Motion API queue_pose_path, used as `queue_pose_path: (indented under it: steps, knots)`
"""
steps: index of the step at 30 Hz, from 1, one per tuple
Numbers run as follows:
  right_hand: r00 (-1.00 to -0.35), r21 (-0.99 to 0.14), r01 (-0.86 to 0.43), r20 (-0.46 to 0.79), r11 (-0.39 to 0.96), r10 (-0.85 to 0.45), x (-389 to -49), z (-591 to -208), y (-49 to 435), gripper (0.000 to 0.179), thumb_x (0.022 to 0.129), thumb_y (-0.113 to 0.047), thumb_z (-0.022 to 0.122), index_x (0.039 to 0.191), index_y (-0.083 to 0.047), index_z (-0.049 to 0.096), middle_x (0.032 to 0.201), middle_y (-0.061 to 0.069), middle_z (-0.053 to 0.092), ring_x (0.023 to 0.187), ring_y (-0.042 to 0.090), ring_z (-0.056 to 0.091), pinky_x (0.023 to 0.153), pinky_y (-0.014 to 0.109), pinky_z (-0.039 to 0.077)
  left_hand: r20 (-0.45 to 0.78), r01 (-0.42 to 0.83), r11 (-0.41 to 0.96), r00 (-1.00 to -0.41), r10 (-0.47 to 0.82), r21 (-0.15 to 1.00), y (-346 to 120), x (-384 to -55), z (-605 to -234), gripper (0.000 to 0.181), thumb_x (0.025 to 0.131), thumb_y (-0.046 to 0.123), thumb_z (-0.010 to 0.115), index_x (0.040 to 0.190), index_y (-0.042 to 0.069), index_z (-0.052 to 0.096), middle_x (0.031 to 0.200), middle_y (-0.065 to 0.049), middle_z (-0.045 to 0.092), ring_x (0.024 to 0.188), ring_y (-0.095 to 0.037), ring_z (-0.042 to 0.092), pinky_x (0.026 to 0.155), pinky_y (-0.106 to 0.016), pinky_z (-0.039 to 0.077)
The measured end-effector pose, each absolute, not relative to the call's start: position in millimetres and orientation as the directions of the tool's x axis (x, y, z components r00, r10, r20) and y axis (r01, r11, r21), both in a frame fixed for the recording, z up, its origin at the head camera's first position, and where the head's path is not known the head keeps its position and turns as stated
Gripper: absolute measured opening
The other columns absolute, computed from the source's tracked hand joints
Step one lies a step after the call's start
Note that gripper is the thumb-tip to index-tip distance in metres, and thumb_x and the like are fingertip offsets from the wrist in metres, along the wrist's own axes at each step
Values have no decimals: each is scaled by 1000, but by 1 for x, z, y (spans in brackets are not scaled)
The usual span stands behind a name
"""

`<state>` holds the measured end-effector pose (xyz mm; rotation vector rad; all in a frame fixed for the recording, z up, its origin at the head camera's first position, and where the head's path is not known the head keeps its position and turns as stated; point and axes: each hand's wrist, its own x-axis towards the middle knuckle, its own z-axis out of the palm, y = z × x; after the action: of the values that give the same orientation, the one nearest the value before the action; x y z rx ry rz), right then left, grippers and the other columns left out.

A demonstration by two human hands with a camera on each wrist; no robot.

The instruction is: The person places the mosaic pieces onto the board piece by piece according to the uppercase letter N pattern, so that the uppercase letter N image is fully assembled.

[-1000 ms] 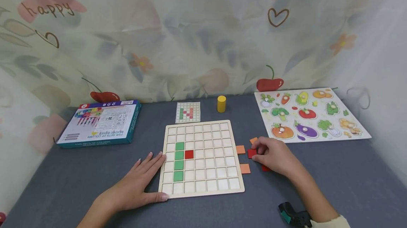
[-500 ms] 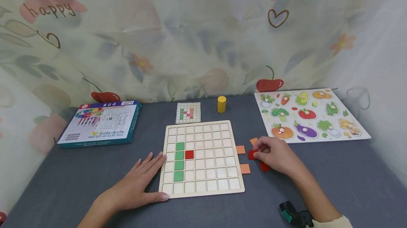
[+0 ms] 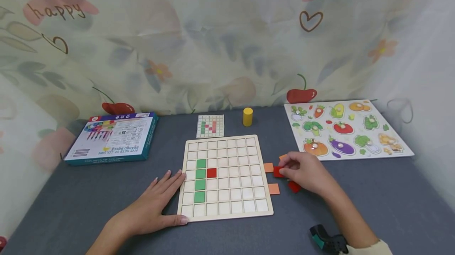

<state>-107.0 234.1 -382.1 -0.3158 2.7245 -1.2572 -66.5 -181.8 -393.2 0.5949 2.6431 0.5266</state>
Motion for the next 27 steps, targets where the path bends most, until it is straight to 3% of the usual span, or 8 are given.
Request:
queue_pose_path:
  steps: [17, 27]
  knots:
    - [-940, -796, -190, -22, 575, -341, -121, -373, 195, 5, 88, -6, 76, 94, -7, 76, 86, 2, 71, 70, 18, 66, 65, 29, 56, -290, 317, 843, -837, 464, 434, -181, -67, -393, 110, 79, 79, 60, 162, 19, 21, 166, -1, 17, 152, -33, 9, 116, -62, 8]
    - [-921, -773, -230, -23, 591, -389, -129, -373, 161, 6, 86, -6, 76, 86, -12, 75, 80, -4, 67, 70, 16, 60, 65, 32, 49, -289, 313, 840, -837, 464, 443, -181, -67, -392, 109, 79, 80, 59, 162, 21, 21, 166, 1, 17, 152, -32, 9, 116, -63, 9]
